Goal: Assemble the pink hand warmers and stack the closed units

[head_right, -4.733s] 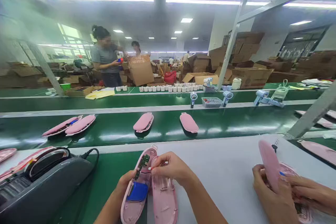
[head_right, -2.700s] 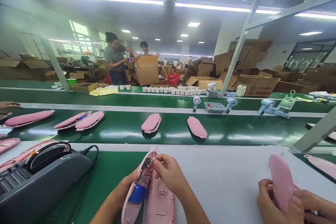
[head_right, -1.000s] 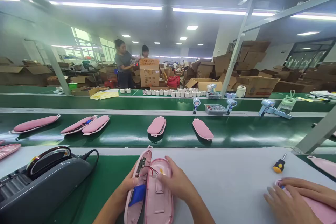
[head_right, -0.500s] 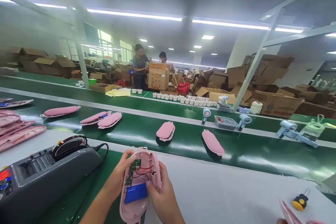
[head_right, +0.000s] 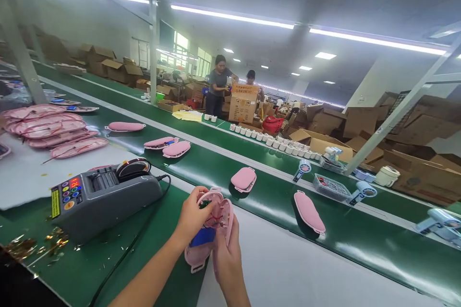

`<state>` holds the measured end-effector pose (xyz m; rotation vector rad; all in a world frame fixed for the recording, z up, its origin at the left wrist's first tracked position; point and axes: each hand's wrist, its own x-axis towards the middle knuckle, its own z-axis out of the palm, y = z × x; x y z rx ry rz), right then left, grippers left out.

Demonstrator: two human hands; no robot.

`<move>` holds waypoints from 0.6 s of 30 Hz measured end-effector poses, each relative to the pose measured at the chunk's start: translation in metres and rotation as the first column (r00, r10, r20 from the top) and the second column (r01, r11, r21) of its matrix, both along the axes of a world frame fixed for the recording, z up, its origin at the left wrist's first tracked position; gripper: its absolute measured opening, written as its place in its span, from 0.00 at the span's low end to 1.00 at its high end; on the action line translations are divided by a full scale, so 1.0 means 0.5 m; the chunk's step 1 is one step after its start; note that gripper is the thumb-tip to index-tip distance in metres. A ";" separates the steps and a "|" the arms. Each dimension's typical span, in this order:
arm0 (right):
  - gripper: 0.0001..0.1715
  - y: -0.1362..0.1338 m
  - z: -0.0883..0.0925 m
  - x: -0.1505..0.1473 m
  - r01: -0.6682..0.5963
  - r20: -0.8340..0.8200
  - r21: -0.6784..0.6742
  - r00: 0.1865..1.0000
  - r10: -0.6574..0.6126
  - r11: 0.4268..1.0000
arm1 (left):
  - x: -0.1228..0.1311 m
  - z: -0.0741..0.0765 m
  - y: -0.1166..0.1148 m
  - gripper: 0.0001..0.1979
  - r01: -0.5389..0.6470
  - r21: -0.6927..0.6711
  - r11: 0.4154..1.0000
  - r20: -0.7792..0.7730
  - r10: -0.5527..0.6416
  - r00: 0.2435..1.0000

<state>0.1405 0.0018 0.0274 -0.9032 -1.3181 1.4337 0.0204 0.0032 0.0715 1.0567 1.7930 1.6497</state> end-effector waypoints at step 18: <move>0.40 0.027 -0.039 0.002 -0.191 -0.145 0.021 0.971 0.192 0.981 | 0.013 0.007 0.001 0.24 -0.024 -0.143 0.989 -0.343 -0.027 0.939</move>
